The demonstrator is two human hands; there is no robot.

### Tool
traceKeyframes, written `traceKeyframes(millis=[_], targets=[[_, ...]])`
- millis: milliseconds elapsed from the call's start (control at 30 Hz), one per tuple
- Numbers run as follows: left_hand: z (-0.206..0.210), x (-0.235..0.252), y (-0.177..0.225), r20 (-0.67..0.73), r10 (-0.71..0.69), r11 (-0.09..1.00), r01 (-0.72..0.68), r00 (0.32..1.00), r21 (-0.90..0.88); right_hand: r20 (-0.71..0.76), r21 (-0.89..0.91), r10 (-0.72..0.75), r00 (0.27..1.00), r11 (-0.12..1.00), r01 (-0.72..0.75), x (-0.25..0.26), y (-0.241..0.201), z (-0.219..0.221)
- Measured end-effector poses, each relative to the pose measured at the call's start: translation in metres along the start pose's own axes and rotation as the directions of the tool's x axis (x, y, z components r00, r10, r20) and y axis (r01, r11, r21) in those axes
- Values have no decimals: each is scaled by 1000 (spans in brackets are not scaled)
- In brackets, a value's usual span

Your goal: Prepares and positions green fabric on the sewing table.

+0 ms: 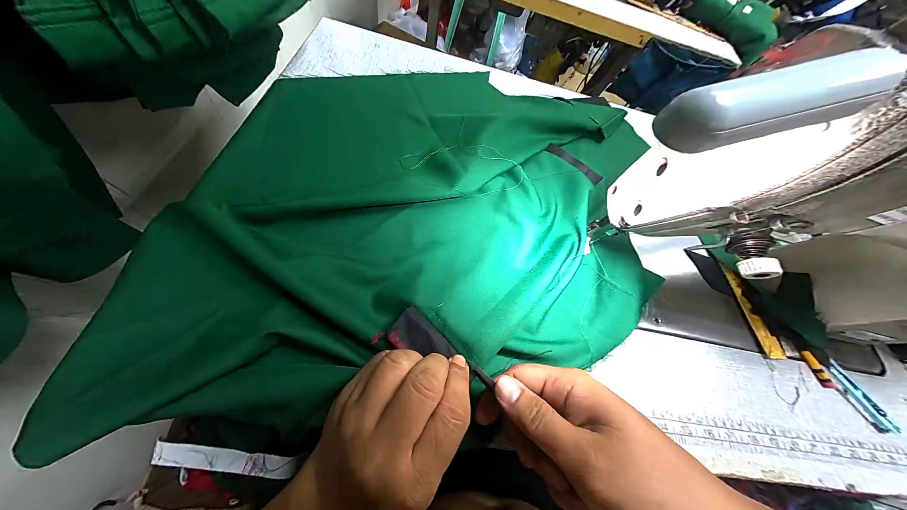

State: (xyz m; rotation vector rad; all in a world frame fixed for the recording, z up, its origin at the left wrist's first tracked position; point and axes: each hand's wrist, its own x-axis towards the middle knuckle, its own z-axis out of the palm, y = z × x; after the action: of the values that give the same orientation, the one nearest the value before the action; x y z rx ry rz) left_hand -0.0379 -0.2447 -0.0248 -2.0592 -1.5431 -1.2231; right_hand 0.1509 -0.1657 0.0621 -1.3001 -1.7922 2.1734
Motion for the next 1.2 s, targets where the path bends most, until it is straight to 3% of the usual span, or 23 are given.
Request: traceKeyframes(millis=[533, 667, 767, 833, 867, 967, 1067, 1100, 1200], targets=[[0, 2, 1, 25, 46, 998, -47, 999, 49, -50, -5, -7, 999, 1000, 7, 8, 13, 5], [0, 2, 1, 27, 41, 998, -42, 999, 46, -73, -96, -36, 997, 995, 29, 8, 15, 0], [-2, 7, -1, 63, -41, 992, 33, 997, 122, -82, -274, -168, 982, 951, 140, -4, 17, -8], [-10, 15, -8, 193, -97, 982, 62, 976, 181, -154, -513, -354, 923, 827, 231, -12, 27, -23], [-14, 19, -13, 288, -110, 978, 52, 951, 202, -196, -668, -457, 868, 710, 223, -14, 33, -33], [-32, 34, -29, 581, -126, 978, 3, 804, 209, -305, -929, -657, 689, 366, -62, -21, 52, -69], [-43, 57, -36, 742, -96, 992, 5, 664, 125, -431, -902, -681, 592, 307, -304, -27, 72, -117], [-40, 63, -38, 751, -69, 995, -10, 657, 100, -452, -889, -701, 552, 299, -348, -27, 79, -132], [-13, 68, -59, 669, 96, 993, -118, 737, -12, -467, -857, -756, 459, 260, -445, -23, 93, -166]])
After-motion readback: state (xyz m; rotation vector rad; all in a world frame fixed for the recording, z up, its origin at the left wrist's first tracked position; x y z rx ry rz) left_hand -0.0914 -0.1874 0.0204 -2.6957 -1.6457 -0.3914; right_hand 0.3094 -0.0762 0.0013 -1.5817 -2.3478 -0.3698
